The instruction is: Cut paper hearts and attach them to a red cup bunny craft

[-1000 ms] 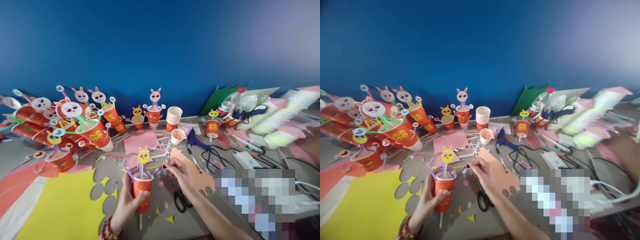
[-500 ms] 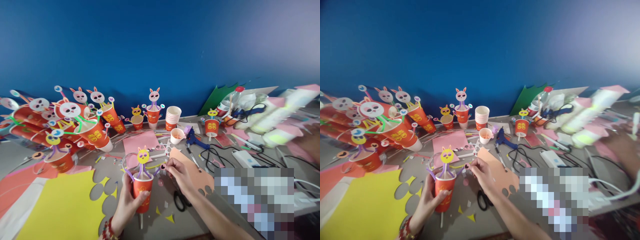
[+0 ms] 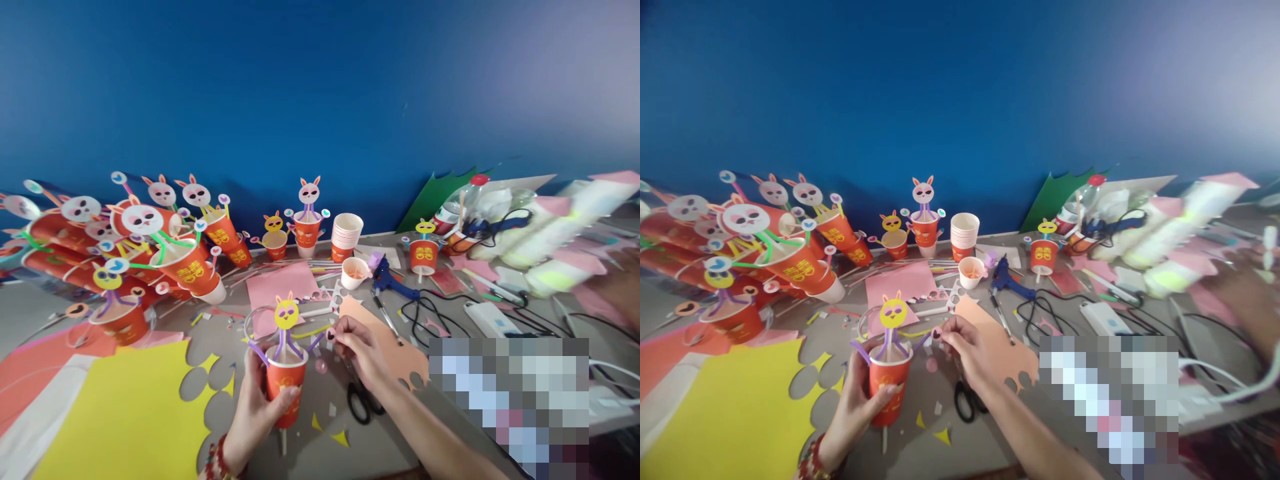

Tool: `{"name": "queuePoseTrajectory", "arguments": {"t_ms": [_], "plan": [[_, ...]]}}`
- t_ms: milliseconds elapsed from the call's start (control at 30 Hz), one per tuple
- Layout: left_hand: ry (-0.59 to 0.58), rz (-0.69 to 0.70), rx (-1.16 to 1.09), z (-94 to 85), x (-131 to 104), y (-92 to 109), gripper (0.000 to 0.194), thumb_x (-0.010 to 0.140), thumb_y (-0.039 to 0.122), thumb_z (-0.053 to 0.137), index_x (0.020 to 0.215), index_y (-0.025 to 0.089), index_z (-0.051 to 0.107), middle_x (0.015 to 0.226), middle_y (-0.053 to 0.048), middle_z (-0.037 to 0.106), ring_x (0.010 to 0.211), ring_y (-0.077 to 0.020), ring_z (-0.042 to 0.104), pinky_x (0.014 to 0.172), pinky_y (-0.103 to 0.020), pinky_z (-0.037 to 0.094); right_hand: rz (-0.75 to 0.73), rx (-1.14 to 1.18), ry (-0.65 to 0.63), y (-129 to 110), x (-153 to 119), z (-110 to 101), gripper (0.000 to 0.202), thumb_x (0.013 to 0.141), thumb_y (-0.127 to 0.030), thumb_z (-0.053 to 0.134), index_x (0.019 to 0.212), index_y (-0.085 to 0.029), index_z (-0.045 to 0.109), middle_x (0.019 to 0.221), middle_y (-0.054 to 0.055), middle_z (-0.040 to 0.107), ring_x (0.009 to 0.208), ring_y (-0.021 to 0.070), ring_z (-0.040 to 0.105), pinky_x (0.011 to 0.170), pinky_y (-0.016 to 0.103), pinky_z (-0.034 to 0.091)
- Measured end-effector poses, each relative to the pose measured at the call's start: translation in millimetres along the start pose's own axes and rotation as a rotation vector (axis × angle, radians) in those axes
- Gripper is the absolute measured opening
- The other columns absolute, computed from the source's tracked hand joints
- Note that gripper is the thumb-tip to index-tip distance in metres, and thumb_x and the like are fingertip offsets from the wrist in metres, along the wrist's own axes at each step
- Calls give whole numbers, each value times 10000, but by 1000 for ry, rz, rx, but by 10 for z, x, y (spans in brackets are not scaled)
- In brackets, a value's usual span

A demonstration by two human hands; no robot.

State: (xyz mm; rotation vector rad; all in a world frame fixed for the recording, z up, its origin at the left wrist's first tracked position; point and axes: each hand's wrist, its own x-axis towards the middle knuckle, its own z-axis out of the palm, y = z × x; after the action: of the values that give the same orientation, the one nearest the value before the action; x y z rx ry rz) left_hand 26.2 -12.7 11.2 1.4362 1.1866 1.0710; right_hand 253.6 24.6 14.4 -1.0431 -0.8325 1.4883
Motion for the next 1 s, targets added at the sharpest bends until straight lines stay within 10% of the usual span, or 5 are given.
{"name": "queuePoseTrajectory", "arguments": {"t_ms": [300,1000], "plan": [[45,136,-64,12,-87,58,658,758,496,733,1290,267,421,1235,-104,550,1089,-303,591,910,-426,519,108,349,-249,-137,16,7,385,663,-400,758,598,-211,428,580,-52,371,478,89,233,439,223,189],[15,92,-4,39,-58,53,622,782,401,737,1278,247,395,1210,-101,552,1088,-280,587,914,-397,509,-130,-57,-31,54,-65,48,297,814,-386,716,696,-197,520,660,-26,525,518,93,368,477,219,306]]}}
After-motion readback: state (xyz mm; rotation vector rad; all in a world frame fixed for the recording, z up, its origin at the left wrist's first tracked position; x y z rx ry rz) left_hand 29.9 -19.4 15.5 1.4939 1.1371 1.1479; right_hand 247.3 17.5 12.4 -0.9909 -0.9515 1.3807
